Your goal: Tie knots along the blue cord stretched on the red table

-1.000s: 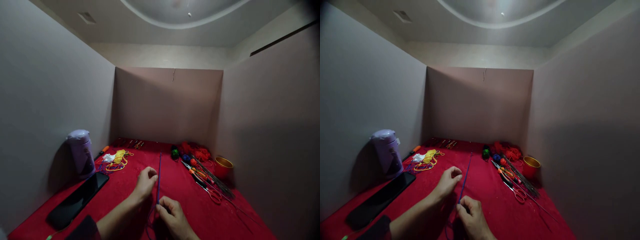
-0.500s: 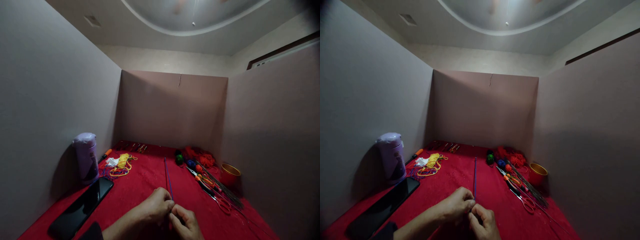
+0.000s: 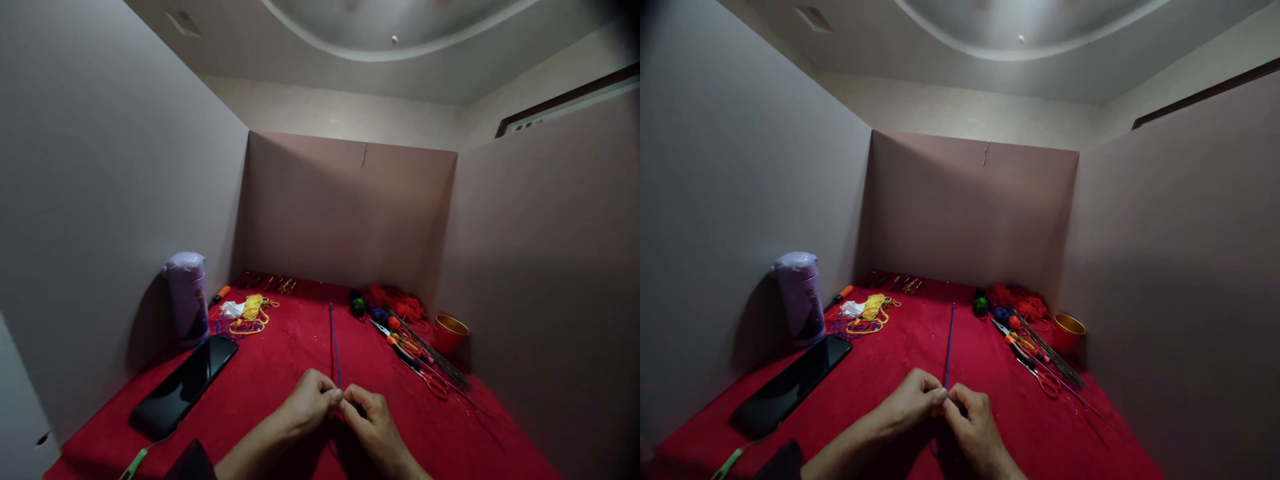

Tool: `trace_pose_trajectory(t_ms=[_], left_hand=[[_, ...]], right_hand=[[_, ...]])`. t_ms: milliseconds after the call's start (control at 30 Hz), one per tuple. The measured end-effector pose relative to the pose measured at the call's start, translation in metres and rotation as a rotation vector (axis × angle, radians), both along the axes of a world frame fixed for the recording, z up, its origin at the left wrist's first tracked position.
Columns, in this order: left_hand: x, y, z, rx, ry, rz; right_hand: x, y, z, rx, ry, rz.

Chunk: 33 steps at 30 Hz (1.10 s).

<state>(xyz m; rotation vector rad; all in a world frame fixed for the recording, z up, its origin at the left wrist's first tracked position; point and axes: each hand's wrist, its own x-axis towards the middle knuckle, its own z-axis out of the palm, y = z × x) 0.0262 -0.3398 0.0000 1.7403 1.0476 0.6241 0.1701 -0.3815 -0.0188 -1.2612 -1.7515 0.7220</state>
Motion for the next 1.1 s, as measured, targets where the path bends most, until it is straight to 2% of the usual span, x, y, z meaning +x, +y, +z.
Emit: trace_pose_trajectory(t_ms=[133, 267, 333, 600, 900, 1100], left_hand=[[-0.004, -0.007, -0.001, 0.098, 0.018, 0.094], [-0.007, -0.015, 0.003, 0.269, 0.112, 0.165], [-0.008, -0.016, 0.004, 0.300, 0.139, 0.171], [-0.011, -0.011, -0.004, 0.163, 0.015, 0.136], [-0.003, -0.009, -0.009, 0.016, -0.088, 0.230], [-0.003, -0.011, -0.008, -0.011, -0.116, 0.215]], right_hand=[[-0.002, -0.002, 0.000, 0.072, -0.101, -0.056], [-0.003, -0.004, 0.000, 0.098, -0.137, -0.009], [-0.002, -0.004, -0.001, 0.094, -0.147, 0.018], [-0.001, -0.004, -0.003, 0.086, -0.172, 0.040], [-0.001, -0.005, -0.004, 0.105, -0.184, 0.056], [0.000, -0.005, -0.002, 0.087, -0.161, 0.045]])
